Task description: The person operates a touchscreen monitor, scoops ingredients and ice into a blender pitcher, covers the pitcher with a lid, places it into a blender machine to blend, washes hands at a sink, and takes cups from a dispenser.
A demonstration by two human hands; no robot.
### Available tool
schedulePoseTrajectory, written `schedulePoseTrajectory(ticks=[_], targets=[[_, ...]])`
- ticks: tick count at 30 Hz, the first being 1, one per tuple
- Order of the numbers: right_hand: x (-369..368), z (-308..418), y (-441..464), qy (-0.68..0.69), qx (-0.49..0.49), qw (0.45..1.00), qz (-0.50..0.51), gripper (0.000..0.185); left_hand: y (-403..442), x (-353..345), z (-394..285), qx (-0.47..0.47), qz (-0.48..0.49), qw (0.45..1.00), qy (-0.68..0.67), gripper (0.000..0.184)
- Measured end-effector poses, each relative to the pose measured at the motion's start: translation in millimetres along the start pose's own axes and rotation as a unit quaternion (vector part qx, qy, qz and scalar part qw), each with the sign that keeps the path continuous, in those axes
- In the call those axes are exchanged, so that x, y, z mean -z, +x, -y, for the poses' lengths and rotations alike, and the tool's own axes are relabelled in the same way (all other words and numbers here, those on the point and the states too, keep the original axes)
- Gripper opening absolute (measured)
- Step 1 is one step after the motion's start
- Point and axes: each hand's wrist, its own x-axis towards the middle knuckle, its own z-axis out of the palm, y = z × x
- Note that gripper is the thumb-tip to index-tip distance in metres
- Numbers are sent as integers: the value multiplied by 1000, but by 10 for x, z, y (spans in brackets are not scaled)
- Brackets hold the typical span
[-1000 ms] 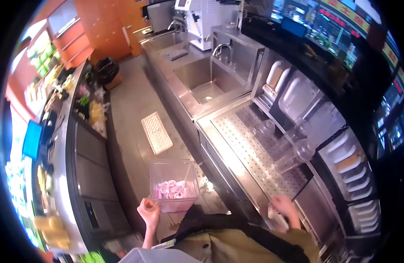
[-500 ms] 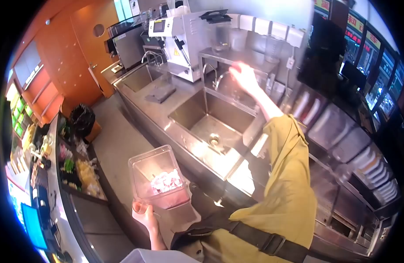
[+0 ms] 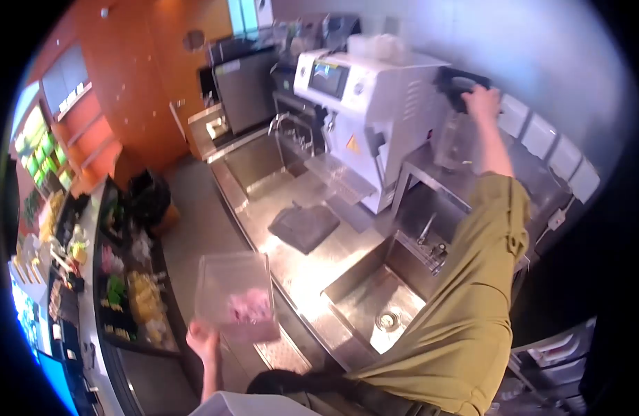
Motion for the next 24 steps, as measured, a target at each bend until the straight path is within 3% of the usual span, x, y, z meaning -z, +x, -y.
schedulePoseTrajectory(ticks=[3,5,6,7,8,10,11,12,15,17,18,19,20,24], targets=[[-242,-396,457,-45,131,988,-60,28,564,-298,62,-33,27,990,132,19],[170,-467,477,-37,224,965,-132,29,976,-455,216,-75,39,990,115,14],[263,-642,671,-3,179,975,-131,27,1185,-538,308,-95,46,989,103,14],[516,-680,631,63,156,984,-64,28,1384,-636,430,-66,43,994,73,14],[767,-634,429,61,197,970,-127,29,1595,-752,583,-40,40,998,39,15],[1426,-139,-318,73,106,987,-98,33,2036,-1003,986,-1,67,996,-60,16],[1671,-155,-568,26,187,978,-86,32,2239,-1164,1101,43,88,990,-106,17],[1823,-274,-814,14,180,981,-75,31,2405,-1335,1194,86,112,979,-148,19],[1819,187,-2217,114,49,990,-62,34,2803,-1861,1707,2,193,964,-184,19],[1468,1615,-3010,181,33,983,20,27,2938,-2139,1859,6,220,948,-231,18],[1184,2026,-3269,195,-21,979,46,24,2987,-2233,1893,30,224,940,-255,17],[816,2253,-3483,241,-17,969,44,21,3036,-2341,1946,20,230,941,-247,17],[639,2894,-3583,216,-105,968,71,18,3027,-2361,2009,17,234,943,-238,17],[-397,3772,-3541,243,98,962,78,19,3189,-2231,1875,0,369,910,-191,17]])
